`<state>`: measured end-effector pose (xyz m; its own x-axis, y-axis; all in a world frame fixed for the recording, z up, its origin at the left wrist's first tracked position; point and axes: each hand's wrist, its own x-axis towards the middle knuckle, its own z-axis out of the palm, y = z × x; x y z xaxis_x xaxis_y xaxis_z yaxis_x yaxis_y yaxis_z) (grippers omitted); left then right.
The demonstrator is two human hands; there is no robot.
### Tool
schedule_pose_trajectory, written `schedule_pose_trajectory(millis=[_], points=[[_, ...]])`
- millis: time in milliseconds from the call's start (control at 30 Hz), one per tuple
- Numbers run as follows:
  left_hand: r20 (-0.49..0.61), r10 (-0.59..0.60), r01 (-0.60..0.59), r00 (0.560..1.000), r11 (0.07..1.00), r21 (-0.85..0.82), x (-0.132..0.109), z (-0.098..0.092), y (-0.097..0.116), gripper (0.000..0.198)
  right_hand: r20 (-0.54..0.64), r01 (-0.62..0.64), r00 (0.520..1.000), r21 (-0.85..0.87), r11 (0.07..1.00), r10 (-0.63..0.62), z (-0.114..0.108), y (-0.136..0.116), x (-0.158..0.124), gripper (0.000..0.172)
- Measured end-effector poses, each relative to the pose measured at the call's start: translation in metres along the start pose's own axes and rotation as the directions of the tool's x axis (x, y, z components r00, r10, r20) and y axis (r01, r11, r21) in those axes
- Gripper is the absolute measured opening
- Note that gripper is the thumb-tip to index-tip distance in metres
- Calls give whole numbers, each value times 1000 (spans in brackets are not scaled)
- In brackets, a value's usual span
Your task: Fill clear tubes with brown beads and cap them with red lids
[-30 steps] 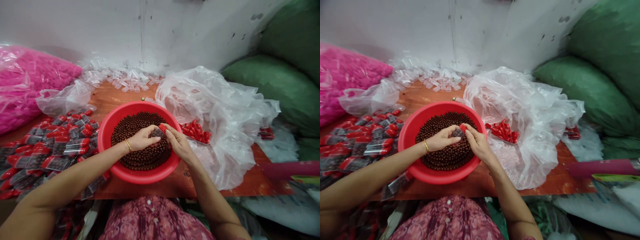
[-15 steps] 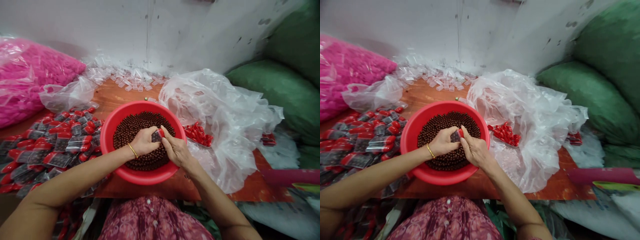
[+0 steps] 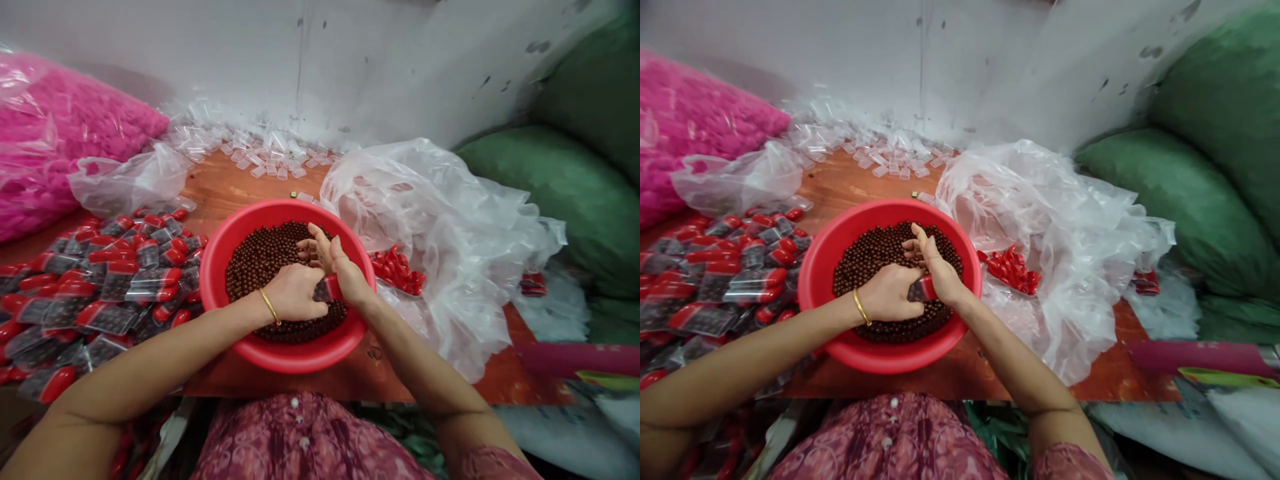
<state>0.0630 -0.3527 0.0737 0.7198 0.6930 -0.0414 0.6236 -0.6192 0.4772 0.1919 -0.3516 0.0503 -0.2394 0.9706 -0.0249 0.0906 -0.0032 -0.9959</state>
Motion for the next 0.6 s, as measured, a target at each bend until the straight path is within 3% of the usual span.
schedule_pose_trajectory(millis=[167,267,367,433,533,600], points=[[74,31,-36,997,997,66,-4,2,-3,28,67,104,993,-122,987,-96,2,4,-12,70],[47,35,-37,998,998,45,-3,-2,-3,27,89,142,987,-140,980,-130,1,-5,-10,70],[-60,-17,15,998,999,-32,-5,-16,-3,17,142,185,976,-145,972,-165,-11,-24,16,77],[-144,-93,82,985,993,-86,-13,-33,-8,14,113,253,966,-221,942,-233,-26,-33,44,81],[-252,-292,285,923,956,-63,-40,-64,-31,22,24,249,962,-496,832,-273,-54,-35,83,76],[-301,-475,514,827,856,61,-65,-83,-57,32,53,175,981,-659,732,-187,-69,-28,96,71]])
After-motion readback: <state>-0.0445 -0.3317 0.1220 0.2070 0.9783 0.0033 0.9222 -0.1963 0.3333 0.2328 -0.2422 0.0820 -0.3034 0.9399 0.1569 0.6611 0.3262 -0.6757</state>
